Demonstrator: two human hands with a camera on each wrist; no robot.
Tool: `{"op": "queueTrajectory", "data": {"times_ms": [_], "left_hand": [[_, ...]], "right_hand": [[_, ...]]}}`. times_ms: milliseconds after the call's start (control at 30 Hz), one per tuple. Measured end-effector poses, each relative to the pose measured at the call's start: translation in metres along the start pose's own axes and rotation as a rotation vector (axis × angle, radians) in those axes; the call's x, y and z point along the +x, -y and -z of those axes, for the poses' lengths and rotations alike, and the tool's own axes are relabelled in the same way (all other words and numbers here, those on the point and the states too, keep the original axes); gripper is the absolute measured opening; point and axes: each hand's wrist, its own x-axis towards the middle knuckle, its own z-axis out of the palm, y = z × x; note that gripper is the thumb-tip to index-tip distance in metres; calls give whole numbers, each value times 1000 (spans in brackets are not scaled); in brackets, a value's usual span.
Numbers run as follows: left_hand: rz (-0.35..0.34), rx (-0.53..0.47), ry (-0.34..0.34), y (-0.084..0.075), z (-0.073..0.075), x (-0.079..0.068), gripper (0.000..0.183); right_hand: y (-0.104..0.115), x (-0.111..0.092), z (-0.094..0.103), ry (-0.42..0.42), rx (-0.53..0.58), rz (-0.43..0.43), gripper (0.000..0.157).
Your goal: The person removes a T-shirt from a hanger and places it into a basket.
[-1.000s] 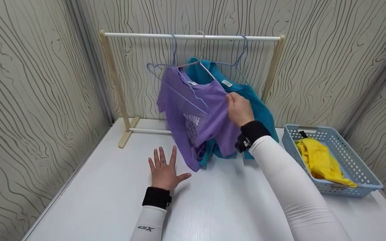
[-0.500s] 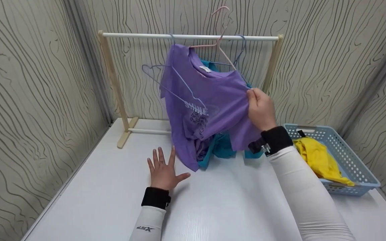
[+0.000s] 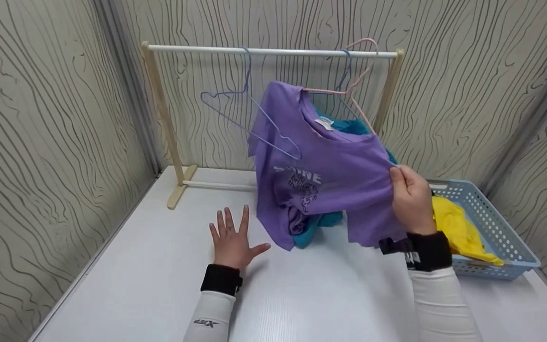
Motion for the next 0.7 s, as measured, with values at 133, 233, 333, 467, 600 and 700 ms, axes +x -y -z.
{"op": "queueTrajectory", "data": {"times_ms": [133, 233, 333, 467, 600, 700], "left_hand": [[5, -22, 13, -1, 2, 0, 110], [6, -33, 18, -3, 4, 1, 110], [7, -44, 17, -5, 7, 2, 110], [15, -79, 13, -8, 11, 3, 107], [19, -122, 5, -10, 15, 4, 102], [20, -178, -18, -13, 17, 6, 96]], "right_hand": [[-12, -23, 17, 38, -16, -57, 28], [-19, -37, 33, 89, -60, -85, 27], [-21, -49, 50, 149, -102, -98, 27], [-21, -58, 72, 242, -121, -111, 30], [-19, -63, 87, 347, -129, -117, 34], [-17, -66, 94, 435, -134, -115, 31]]}}
